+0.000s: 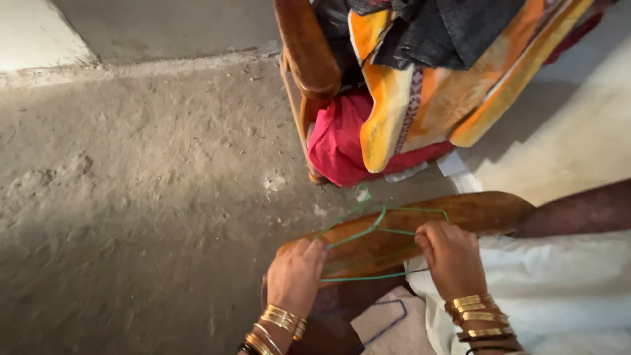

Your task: The person smooths a white shirt on a chair, then picks up a green plastic hanger and places it inside the shirt. They adjust the collar and shoulders to fit the hanger properly, then lift the shirt on the hanger and continue adjusting the collar and front placket.

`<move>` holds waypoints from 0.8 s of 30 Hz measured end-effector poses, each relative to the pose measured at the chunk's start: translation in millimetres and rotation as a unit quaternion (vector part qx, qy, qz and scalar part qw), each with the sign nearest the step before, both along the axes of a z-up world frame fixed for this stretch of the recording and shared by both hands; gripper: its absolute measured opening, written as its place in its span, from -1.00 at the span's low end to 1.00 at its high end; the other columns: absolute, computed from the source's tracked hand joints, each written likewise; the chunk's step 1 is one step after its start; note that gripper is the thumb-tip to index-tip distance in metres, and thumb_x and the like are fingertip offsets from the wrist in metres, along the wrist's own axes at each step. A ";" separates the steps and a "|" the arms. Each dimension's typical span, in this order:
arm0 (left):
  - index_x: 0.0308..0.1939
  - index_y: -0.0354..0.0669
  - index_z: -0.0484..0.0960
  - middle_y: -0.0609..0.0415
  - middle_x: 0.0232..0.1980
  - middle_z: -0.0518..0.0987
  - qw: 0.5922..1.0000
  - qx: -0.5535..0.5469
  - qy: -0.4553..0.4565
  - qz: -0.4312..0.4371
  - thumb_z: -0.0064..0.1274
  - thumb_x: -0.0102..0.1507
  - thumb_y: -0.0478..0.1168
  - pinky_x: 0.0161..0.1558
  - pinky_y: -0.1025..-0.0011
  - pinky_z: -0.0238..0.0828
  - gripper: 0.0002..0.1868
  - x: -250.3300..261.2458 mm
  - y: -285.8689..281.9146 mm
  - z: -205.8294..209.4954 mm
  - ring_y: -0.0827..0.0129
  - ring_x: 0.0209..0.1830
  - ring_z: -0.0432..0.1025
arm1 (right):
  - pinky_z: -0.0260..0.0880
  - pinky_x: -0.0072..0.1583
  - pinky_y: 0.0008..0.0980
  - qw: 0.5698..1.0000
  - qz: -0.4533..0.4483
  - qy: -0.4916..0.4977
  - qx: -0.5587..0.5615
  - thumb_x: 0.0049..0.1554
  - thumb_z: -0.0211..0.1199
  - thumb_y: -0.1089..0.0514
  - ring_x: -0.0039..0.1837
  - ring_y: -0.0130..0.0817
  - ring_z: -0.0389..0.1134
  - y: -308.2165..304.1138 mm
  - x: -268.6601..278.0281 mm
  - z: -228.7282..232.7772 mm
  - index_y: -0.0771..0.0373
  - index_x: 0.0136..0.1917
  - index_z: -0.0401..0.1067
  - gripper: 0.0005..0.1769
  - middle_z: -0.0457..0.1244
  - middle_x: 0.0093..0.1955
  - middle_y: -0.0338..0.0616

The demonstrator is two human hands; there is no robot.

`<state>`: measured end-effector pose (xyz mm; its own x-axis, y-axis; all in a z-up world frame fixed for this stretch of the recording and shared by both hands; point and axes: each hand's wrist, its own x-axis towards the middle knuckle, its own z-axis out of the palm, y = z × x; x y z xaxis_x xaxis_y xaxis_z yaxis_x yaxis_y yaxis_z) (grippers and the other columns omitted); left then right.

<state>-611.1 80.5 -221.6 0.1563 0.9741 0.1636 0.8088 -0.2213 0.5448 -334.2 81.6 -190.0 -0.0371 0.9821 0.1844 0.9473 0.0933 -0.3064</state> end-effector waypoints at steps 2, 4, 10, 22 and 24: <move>-0.29 -0.05 0.58 0.06 -0.35 0.56 1.000 0.014 -0.006 0.022 0.08 0.25 -0.09 -0.32 0.13 0.43 -0.85 -1.3 -2.2 15.5 0.08 -0.30 0.51 | 0.24 0.08 -0.05 1.000 0.000 0.001 -0.007 0.18 0.16 0.02 0.01 -0.13 0.35 -6.1 7.3 17.2 0.13 -0.10 0.44 -0.83 0.34 -0.13 -0.21; -0.31 -0.06 0.58 0.05 -0.35 0.57 0.999 0.014 -0.010 0.035 0.09 0.26 -0.05 -0.32 0.14 0.43 -0.81 1.3 -0.1 33.7 0.09 -0.31 0.52 | 0.30 0.06 -0.08 1.000 -0.002 -0.001 -0.008 0.20 0.17 0.00 0.00 -0.09 0.35 -9.5 16.3 37.7 0.14 -0.08 0.44 -0.81 0.33 -0.14 -0.17; -0.25 -0.08 0.61 0.05 -0.37 0.62 0.998 0.052 -0.032 0.034 0.11 0.26 0.02 -0.36 0.15 0.43 -0.74 13.5 17.9 101.0 0.10 -0.39 0.54 | 0.34 -0.10 -0.13 0.993 -0.048 -0.073 0.082 0.23 0.19 0.01 -0.12 -0.07 0.35 -23.0 31.8 112.3 0.15 -0.04 0.48 -0.81 0.34 -0.12 -0.13; -0.31 -0.07 0.62 0.11 -0.41 0.60 0.983 0.136 -0.123 -0.032 0.20 0.21 0.03 -0.44 0.18 0.39 -0.73 63.7 21.6 257.4 0.14 -0.46 0.52 | 0.28 -0.23 -0.35 0.951 -0.159 -0.187 0.188 0.30 0.37 -0.08 -0.29 -0.29 0.31 -87.2 82.4 247.8 0.09 -0.10 0.51 -0.75 0.32 -0.24 -0.28; -0.35 -0.08 0.61 0.10 -0.46 0.57 0.984 0.126 -0.110 -0.057 0.20 0.23 0.04 -0.44 0.18 0.37 -0.71 72.9 14.5 280.5 0.15 -0.47 0.50 | 0.27 -0.24 -0.39 0.953 -0.184 -0.153 0.187 0.31 0.35 -0.06 -0.31 -0.36 0.31 -109.4 87.3 268.2 0.08 -0.08 0.53 -0.78 0.35 -0.21 -0.32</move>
